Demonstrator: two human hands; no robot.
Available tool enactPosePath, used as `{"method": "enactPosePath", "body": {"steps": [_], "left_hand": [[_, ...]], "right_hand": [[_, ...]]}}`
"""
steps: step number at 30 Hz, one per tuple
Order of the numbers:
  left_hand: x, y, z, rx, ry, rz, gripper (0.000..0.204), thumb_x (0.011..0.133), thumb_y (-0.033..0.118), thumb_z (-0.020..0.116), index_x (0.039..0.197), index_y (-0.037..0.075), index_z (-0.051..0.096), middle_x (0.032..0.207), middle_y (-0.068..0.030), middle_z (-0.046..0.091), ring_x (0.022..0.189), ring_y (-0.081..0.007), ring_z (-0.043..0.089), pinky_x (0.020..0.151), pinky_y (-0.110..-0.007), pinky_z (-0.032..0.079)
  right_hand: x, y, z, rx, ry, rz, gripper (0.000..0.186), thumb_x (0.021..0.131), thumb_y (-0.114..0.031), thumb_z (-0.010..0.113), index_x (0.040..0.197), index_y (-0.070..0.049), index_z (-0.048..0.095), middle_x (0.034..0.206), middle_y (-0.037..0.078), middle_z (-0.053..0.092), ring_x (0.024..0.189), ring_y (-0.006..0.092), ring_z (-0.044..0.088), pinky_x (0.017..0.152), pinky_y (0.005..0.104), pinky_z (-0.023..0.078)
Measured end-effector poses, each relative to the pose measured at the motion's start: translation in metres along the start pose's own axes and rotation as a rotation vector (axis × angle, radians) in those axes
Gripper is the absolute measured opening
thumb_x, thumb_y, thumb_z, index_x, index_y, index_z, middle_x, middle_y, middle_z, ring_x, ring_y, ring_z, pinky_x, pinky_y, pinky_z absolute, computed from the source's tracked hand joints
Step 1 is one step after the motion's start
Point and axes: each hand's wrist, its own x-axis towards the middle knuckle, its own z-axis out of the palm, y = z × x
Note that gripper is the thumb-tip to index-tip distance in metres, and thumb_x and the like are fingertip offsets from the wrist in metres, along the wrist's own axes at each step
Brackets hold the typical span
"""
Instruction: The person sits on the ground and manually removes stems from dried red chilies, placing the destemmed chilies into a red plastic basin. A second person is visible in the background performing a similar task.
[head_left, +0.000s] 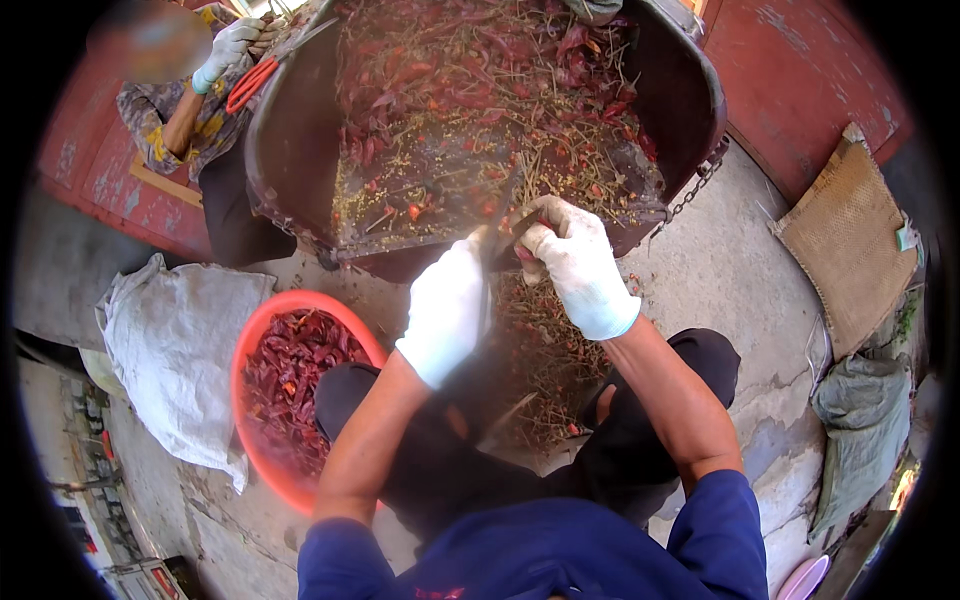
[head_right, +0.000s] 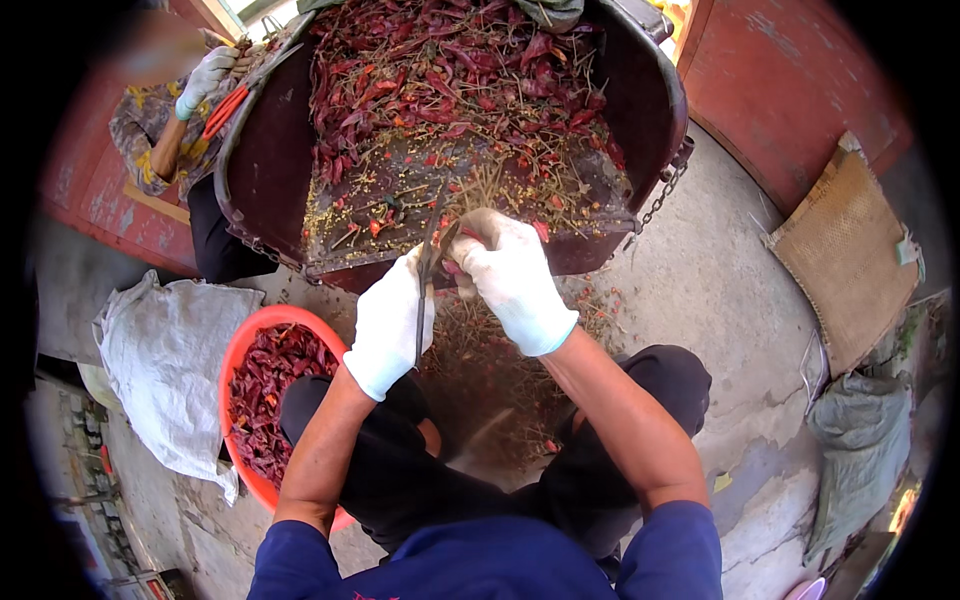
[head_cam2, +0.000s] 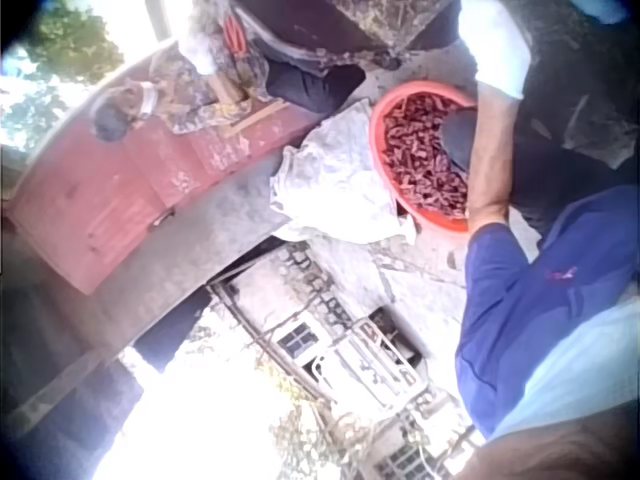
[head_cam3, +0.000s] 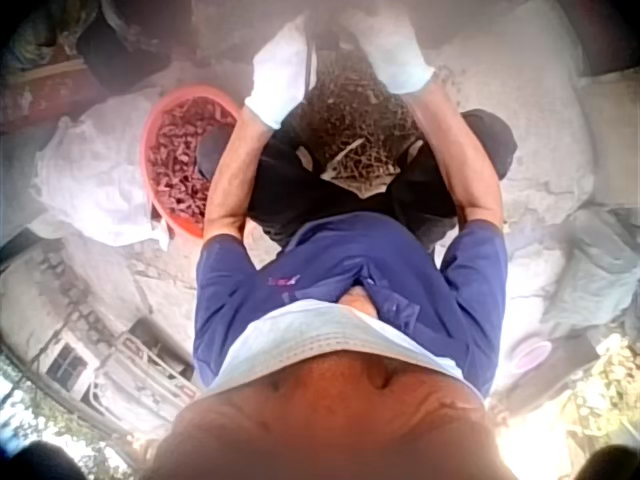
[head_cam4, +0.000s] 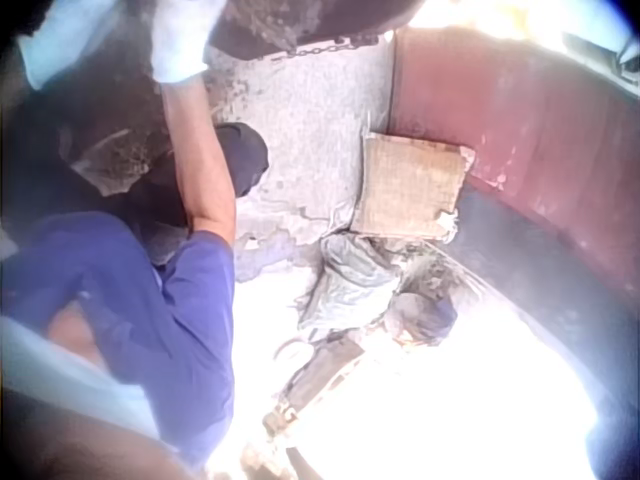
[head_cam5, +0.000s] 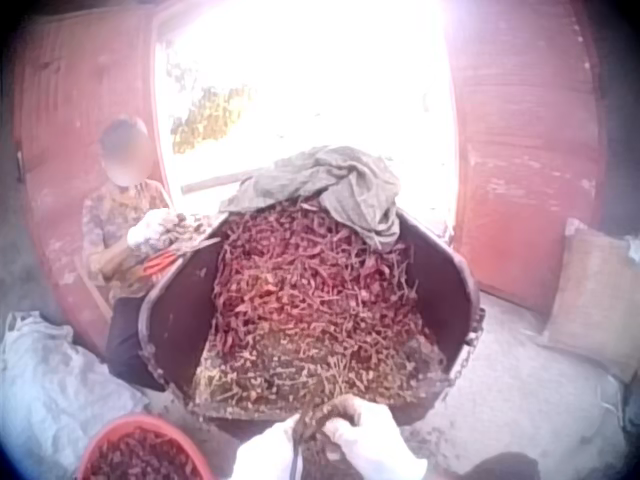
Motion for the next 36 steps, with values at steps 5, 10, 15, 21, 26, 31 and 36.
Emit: {"method": "enactPosePath", "body": {"steps": [5,10,15,21,26,31,36], "left_hand": [[-0.002,-0.002,0.002,0.006,0.035,0.010,0.042,0.088,0.001,0.059,0.130,0.003,0.057,0.087,-0.0145,0.069,0.073,-0.0342,0.069,0.065,-0.039,0.056],[-0.002,0.001,-0.004,-0.005,-0.058,-0.045,0.038,0.088,0.002,0.060,0.126,0.004,0.058,0.089,-0.0151,0.069,0.073,-0.0347,0.070,0.065,-0.040,0.056],[-0.004,-0.003,-0.005,-0.014,-0.040,-0.002,0.031,0.089,0.003,0.062,0.120,0.007,0.061,0.088,-0.0153,0.069,0.073,-0.0342,0.070,0.064,-0.040,0.056],[-0.006,-0.007,0.002,-0.188,0.003,-0.086,0.025,0.091,0.004,0.067,0.116,0.004,0.063,0.086,-0.0137,0.071,0.075,-0.0252,0.073,0.066,-0.033,0.056],[-0.001,-0.010,-0.013,-0.155,0.113,0.024,0.036,0.092,0.006,0.067,0.127,0.001,0.060,0.094,-0.0143,0.069,0.081,-0.0235,0.070,0.074,-0.032,0.055],[0.005,-0.006,-0.023,-0.002,0.011,0.088,0.045,0.086,0.004,0.066,0.131,0.002,0.058,0.106,-0.0175,0.066,0.093,-0.0363,0.067,0.082,-0.039,0.054],[0.005,-0.015,-0.016,0.044,-0.037,0.122,0.049,0.084,0.004,0.066,0.131,0.003,0.057,0.110,-0.0183,0.065,0.099,-0.0375,0.064,0.087,-0.042,0.053]], "right_hand": [[0.003,0.000,0.004,-0.079,0.005,-0.047,0.020,0.096,-0.007,0.057,0.111,0.006,0.063,0.090,0.008,0.066,0.073,0.0104,0.062,0.057,0.0266,0.051],[0.007,0.006,0.003,-0.090,0.030,-0.063,0.021,0.095,-0.007,0.058,0.110,0.007,0.064,0.088,0.009,0.066,0.070,0.0100,0.062,0.055,0.0264,0.050],[0.007,0.008,0.003,-0.079,0.020,-0.072,0.023,0.095,-0.010,0.060,0.110,0.007,0.064,0.084,0.008,0.066,0.067,0.0109,0.062,0.056,0.0269,0.051],[0.008,0.010,0.000,-0.014,0.064,-0.078,0.026,0.096,-0.017,0.064,0.108,0.006,0.067,0.082,0.008,0.068,0.066,0.0127,0.065,0.059,0.0266,0.052],[0.014,0.014,-0.006,-0.293,0.085,-0.184,0.028,0.091,-0.014,0.067,0.109,0.007,0.068,0.080,0.013,0.072,0.070,0.0129,0.069,0.062,0.0269,0.053],[0.011,0.022,-0.014,-0.466,-0.009,-0.200,0.029,0.085,-0.009,0.067,0.108,0.009,0.069,0.078,0.018,0.072,0.070,0.0155,0.071,0.063,0.0298,0.054],[0.002,0.011,-0.012,-0.357,-0.022,-0.112,0.027,0.082,-0.006,0.066,0.104,0.009,0.071,0.079,0.017,0.073,0.071,0.0169,0.071,0.064,0.0316,0.054]]}}
